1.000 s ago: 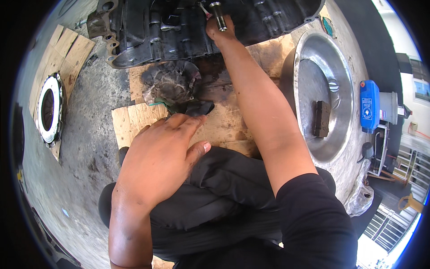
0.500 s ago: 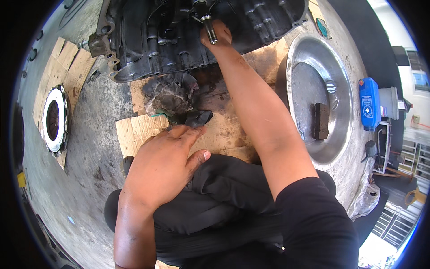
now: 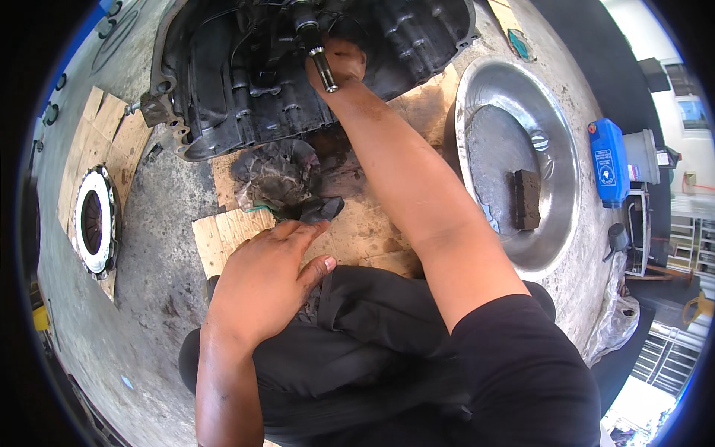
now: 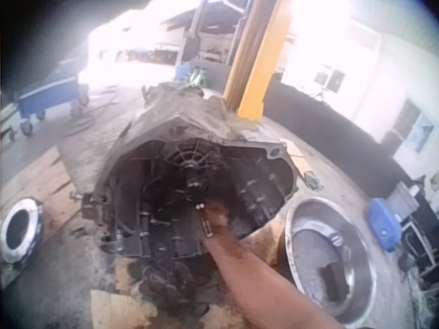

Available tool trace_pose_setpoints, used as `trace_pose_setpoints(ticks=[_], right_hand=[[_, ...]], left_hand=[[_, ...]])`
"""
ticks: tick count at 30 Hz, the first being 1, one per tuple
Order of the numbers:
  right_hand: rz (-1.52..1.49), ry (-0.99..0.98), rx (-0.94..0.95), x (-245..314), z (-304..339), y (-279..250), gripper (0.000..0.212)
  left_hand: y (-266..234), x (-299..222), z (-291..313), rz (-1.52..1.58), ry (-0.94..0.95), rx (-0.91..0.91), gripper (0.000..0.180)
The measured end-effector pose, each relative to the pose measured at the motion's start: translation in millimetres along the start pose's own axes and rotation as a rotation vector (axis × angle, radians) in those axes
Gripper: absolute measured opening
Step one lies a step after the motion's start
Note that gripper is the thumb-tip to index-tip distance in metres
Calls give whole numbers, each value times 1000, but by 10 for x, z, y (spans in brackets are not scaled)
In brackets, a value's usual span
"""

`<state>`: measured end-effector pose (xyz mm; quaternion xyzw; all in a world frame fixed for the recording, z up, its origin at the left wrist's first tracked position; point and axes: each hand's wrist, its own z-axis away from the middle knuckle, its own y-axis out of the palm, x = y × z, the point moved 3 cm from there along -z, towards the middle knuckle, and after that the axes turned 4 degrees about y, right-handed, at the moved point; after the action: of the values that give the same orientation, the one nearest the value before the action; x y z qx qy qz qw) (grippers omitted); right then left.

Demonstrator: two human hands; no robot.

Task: The person scrubs the interior of a transmission casing with a toothbrush and a cloth, repeatedly dipping the cloth into a metal basin of liquid. The person wipes and scrubs various internal surfaces and components of the casing.

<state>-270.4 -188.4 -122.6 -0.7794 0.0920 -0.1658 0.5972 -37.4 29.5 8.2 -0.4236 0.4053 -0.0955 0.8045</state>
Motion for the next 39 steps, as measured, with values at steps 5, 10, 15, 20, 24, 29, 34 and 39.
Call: trace_pose_setpoints(ticks=[5,10,15,20,24,29,34,39], right_hand=[[189,-25,221,-117,-22,456,27],[-988,467,675,-362,-73,408,28],[-227,19,-58,-172,-45,81,30],[-92,182,123,-234,-127,418,33],[-104,9,398,-233,-170,453,31],[-136,-61,-120,-181,67,84,26],[-125,73,-61,-199,20,373,16],[-868,512,618,-391,-119,674,23]], left_hand=[[6,98,-6,11,-45,9,44],[31,112,-26,20,-23,-4,43],[66,73,-22,-8,2,8,43],[75,102,-54,-3,-14,6,44],[75,132,-91,9,-40,32,44],[101,107,-93,20,-33,36,44],[101,131,-85,21,-38,21,44],[93,127,-107,14,-50,48,44]])
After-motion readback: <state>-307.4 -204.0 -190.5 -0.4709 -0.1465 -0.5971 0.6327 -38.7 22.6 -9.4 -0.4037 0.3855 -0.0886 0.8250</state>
